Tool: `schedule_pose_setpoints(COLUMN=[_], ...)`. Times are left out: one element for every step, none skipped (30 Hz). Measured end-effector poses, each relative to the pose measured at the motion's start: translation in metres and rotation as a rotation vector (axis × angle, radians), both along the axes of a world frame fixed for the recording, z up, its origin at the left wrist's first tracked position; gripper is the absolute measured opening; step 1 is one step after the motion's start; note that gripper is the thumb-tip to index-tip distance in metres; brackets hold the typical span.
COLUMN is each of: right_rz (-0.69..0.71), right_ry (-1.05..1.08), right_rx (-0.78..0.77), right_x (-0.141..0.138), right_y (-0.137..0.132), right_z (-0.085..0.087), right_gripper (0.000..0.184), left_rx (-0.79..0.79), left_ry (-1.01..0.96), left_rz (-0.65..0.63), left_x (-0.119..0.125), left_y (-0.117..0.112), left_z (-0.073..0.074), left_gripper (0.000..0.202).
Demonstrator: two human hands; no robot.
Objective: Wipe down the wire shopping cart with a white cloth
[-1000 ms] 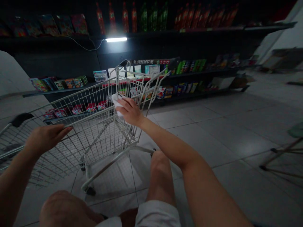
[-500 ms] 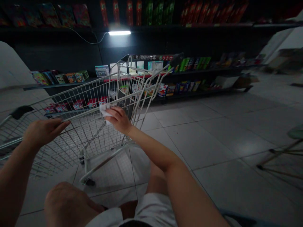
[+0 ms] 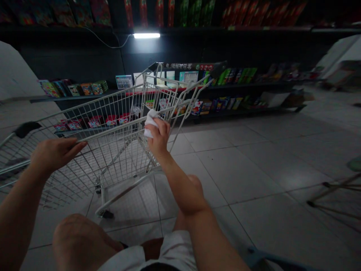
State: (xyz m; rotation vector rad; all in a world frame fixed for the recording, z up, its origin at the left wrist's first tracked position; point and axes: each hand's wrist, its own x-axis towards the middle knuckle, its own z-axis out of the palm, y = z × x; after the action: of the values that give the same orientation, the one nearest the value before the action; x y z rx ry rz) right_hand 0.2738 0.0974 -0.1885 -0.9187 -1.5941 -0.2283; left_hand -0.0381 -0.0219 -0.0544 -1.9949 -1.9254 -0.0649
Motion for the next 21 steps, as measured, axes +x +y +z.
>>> schedule_pose_setpoints(right_rz=[-0.013,-0.008,0.011,0.038,0.074,0.108,0.133,0.138,0.122,0.091,0.052,0.015,-0.004,-0.007,0.008,0.034,0.063,0.090,0.111,0.123,0.129], right_ry=[-0.006,-0.052,-0.121,-0.193,-0.256,-0.293,-0.298,-0.268,-0.213,-0.150,-0.090,-0.046,-0.033,-0.050,-0.088,-0.129,-0.157,-0.160,-0.140,-0.104,-0.064], right_rx=[-0.005,-0.008,-0.005,0.003,0.017,0.037,0.054,0.068,0.069,0.062,0.051,0.039,0.024,0.008,-0.011,-0.029,-0.047,-0.056,-0.050,-0.034,-0.013], right_x=[0.000,-0.001,-0.002,-0.004,-0.005,-0.006,-0.007,-0.008,-0.009,-0.012,-0.015,-0.018,-0.023,-0.027,-0.030,-0.033,-0.035,-0.037,-0.039,-0.041,-0.045], right_y=[0.003,0.004,0.002,-0.001,-0.006,-0.010,-0.014,-0.016,-0.016,-0.014,-0.012,-0.009,-0.007,-0.007,-0.008,-0.011,-0.014,-0.018,-0.022,-0.024,-0.025], right_z=[-0.006,-0.018,-0.034,-0.051,-0.066,-0.076,-0.080,-0.078,-0.072,-0.063,-0.056,-0.051,-0.050,-0.054,-0.060,-0.068,-0.073,-0.074,-0.069,-0.060,-0.047], right_gripper=[0.031,0.030,0.029,0.028,0.027,0.026,0.026,0.026,0.027,0.028,0.028,0.028,0.028,0.027,0.027,0.026,0.026,0.026,0.027,0.027,0.028], left_rx=[-0.003,-0.007,-0.010,-0.013,-0.013,-0.010,-0.005,0.000,0.001,0.001,0.000,-0.001,-0.002,-0.001,-0.003,-0.011,-0.027,-0.045,-0.062,-0.073,-0.077], left_ry=[-0.001,-0.001,-0.003,-0.006,-0.010,-0.010,-0.009,-0.006,-0.001,0.004,0.009,0.013,0.014,0.014,0.013,0.010,0.007,0.004,0.000,-0.010,-0.026], left_rz=[0.008,0.008,0.005,0.004,0.004,0.005,0.006,0.012,0.015,0.019,0.024,0.028,0.026,0.026,0.022,0.016,0.007,-0.002,-0.001,0.013,0.035], left_x=[0.000,0.000,0.000,0.001,0.002,0.003,0.004,0.004,0.005,0.005,0.004,0.004,0.004,0.004,0.004,0.005,0.005,0.006,0.006,0.007,0.008], left_y=[0.000,0.000,-0.001,-0.001,-0.001,-0.001,-0.001,-0.001,0.000,0.001,0.001,0.002,0.002,0.002,0.002,0.001,0.001,0.001,0.001,0.002,0.003], left_z=[0.000,0.000,0.000,0.000,0.001,0.001,0.001,0.000,0.000,0.000,-0.001,-0.001,-0.001,0.000,0.000,0.001,0.002,0.003,0.003,0.004,0.004], left_gripper=[0.056,0.056,0.057,0.057,0.057,0.057,0.057,0.057,0.057,0.057,0.058,0.058,0.058,0.058,0.057,0.057,0.056,0.057,0.057,0.058,0.060])
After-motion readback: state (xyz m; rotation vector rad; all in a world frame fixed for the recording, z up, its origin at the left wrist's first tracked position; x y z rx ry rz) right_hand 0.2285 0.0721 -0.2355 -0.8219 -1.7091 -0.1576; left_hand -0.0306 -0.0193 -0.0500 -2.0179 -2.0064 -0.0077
